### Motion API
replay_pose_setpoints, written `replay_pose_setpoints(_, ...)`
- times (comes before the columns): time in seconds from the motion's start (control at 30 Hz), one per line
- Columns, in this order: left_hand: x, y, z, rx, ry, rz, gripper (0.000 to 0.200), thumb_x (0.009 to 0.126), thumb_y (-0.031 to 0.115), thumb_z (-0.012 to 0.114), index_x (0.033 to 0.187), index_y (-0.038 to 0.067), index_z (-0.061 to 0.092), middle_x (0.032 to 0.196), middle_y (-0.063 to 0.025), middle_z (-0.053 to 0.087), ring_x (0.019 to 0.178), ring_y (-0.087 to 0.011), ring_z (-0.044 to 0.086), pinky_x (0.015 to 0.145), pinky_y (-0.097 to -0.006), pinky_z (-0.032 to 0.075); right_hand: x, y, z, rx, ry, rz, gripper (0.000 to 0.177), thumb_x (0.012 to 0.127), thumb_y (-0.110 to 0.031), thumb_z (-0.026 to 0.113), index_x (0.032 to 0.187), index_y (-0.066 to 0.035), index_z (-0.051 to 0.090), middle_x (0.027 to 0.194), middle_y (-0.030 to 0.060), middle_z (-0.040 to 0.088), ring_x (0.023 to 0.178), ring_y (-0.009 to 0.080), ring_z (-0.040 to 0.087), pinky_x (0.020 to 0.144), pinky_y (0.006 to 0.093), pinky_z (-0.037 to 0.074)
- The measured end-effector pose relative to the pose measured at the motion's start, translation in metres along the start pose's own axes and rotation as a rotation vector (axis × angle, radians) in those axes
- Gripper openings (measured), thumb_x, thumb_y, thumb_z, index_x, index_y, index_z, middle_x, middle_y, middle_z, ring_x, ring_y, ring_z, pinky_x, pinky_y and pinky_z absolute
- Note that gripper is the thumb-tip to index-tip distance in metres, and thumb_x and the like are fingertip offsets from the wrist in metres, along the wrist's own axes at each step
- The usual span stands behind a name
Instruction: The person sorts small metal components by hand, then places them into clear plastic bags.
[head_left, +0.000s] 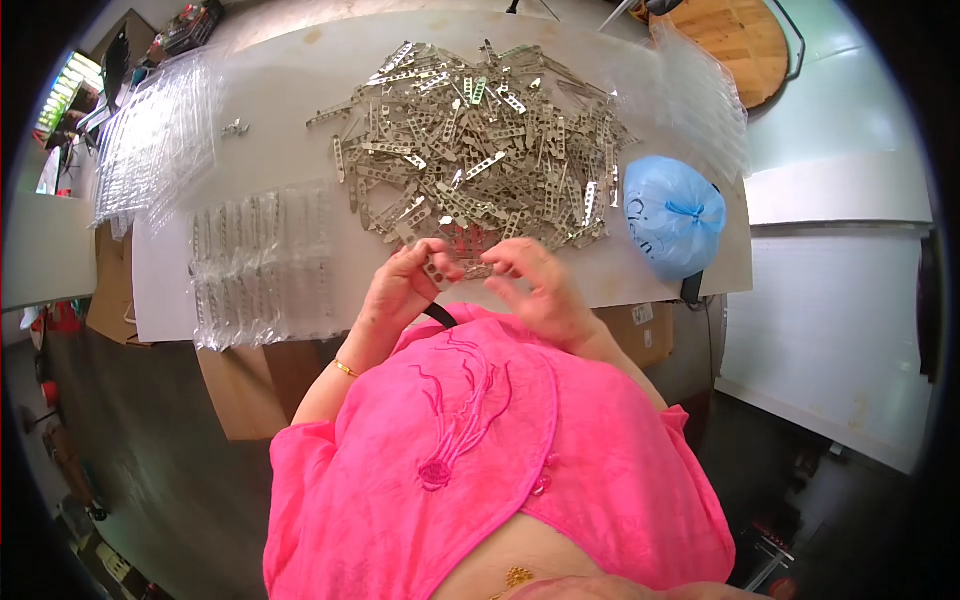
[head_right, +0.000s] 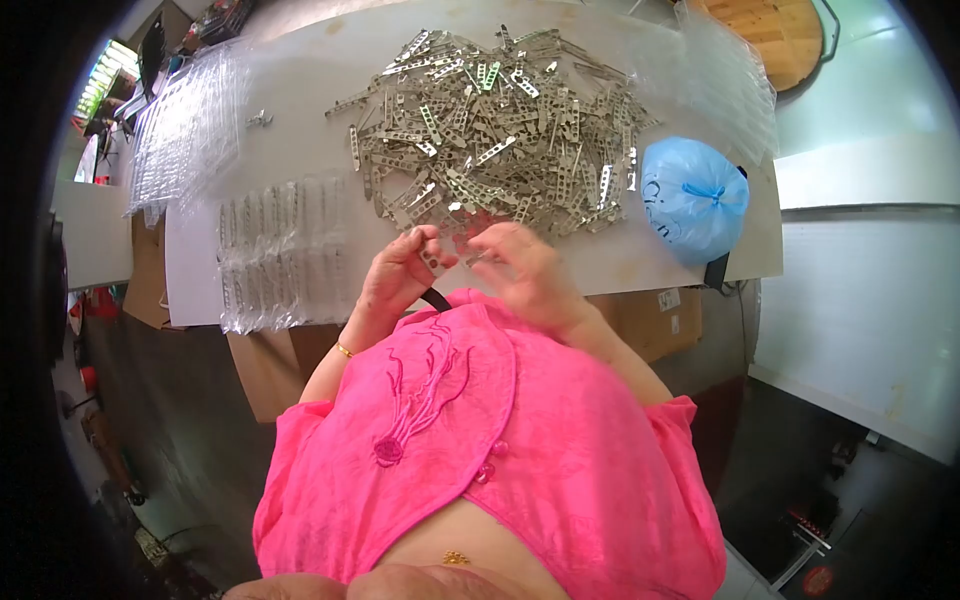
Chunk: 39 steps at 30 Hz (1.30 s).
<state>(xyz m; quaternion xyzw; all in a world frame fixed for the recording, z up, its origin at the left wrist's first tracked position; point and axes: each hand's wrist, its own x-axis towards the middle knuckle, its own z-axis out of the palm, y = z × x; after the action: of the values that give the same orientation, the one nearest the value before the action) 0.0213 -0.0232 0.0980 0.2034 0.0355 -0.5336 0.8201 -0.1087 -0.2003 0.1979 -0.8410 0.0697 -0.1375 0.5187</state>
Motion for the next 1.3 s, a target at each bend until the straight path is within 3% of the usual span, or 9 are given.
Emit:
replay_pose_setpoints(0.3,0.008,-0.036,-0.002,-0.067,0.137,0.058,0.02,0.1,0.025,0.05,0.099,0.006,0.057,0.068,0.0015,0.045,0.061,-0.0145,0.045,0.073,-0.0358,0.044,0.004,0.124,-0.113,-0.055,0.171,0.439,0.009,0.089,-0.01,0.065,0.096,-0.003,0.066,0.08,0.004,0.064,0.071,0.0117,0.059,0.064,0.0262,0.047)
replay_pose_setpoints(0.47,0.022,-0.063,0.011,-0.069,0.219,0.062,0.02,0.099,0.025,0.051,0.098,0.006,0.057,0.066,0.0019,0.042,0.058,-0.0132,0.041,0.068,-0.0335,0.043,-0.016,0.213,-0.112,-0.17,-0.091,0.558,0.012,0.09,-0.014,0.061,0.096,-0.005,0.066,0.087,0.0094,0.067,0.073,0.0214,0.063,0.068,0.0339,0.05)
replay_pose_setpoints(0.53,0.025,-0.073,0.014,-0.078,0.249,0.076,0.02,0.099,0.025,0.052,0.098,0.006,0.058,0.066,0.0022,0.041,0.058,-0.0128,0.04,0.067,-0.0333,0.043,-0.023,0.238,-0.1,-0.278,-0.261,0.224,0.015,0.089,-0.017,0.061,0.102,-0.009,0.063,0.095,0.0117,0.065,0.08,0.0303,0.064,0.071,0.0404,0.052)
replay_pose_setpoints(0.63,0.027,-0.088,0.021,-0.043,0.331,0.105,0.021,0.1,0.025,0.052,0.097,0.006,0.058,0.065,0.0025,0.04,0.057,-0.0125,0.04,0.066,-0.0333,0.042,-0.023,0.256,-0.085,-0.526,-0.469,0.123,0.018,0.089,-0.019,0.061,0.106,-0.013,0.059,0.098,0.0113,0.061,0.086,0.0342,0.064,0.073,0.0449,0.053)
replay_pose_setpoints(1.07,0.02,-0.096,0.032,-0.039,0.384,0.154,0.021,0.101,0.023,0.05,0.093,0.006,0.059,0.064,0.0024,0.039,0.056,-0.0124,0.039,0.065,-0.0335,0.043,-0.007,0.289,-0.056,-0.717,-0.504,0.026,0.017,0.087,-0.023,0.06,0.098,-0.011,0.055,0.091,0.0115,0.062,0.082,0.0334,0.066,0.069,0.0455,0.054)
replay_pose_setpoints(1.17,0.016,-0.09,0.03,-0.018,0.375,0.163,0.021,0.101,0.022,0.049,0.093,0.006,0.058,0.064,0.0024,0.039,0.056,-0.0123,0.039,0.064,-0.0334,0.042,-0.008,0.292,-0.047,-0.65,-0.344,0.178,0.017,0.083,-0.024,0.06,0.093,-0.011,0.059,0.087,0.0133,0.065,0.081,0.0323,0.066,0.068,0.0441,0.053)
replay_pose_setpoints(1.23,0.013,-0.085,0.025,-0.044,0.379,0.123,0.021,0.101,0.022,0.049,0.092,0.006,0.057,0.064,0.0024,0.039,0.056,-0.012,0.039,0.064,-0.033,0.042,-0.003,0.289,-0.044,-0.393,-0.184,0.566,0.016,0.08,-0.022,0.062,0.085,-0.007,0.061,0.08,0.0152,0.067,0.071,0.0278,0.067,0.061,0.0412,0.052)
replay_pose_setpoints(1.27,0.01,-0.082,0.023,-0.042,0.371,0.118,0.021,0.101,0.022,0.049,0.092,0.006,0.057,0.064,0.0024,0.039,0.056,-0.012,0.039,0.064,-0.033,0.042,0.001,0.289,-0.05,-0.079,-0.206,0.879,0.014,0.079,-0.019,0.063,0.082,-0.006,0.061,0.067,0.0082,0.065,0.058,0.0175,0.062,0.05,0.0332,0.047)
replay_pose_setpoints(1.3,0.008,-0.079,0.022,-0.03,0.361,0.114,0.021,0.101,0.022,0.049,0.092,0.006,0.057,0.063,0.0024,0.039,0.055,-0.012,0.039,0.064,-0.0329,0.043,0.002,0.285,-0.053,-0.085,-0.196,0.879,0.014,0.079,-0.019,0.063,0.082,-0.006,0.061,0.067,0.0082,0.065,0.058,0.0175,0.062,0.05,0.0332,0.047)
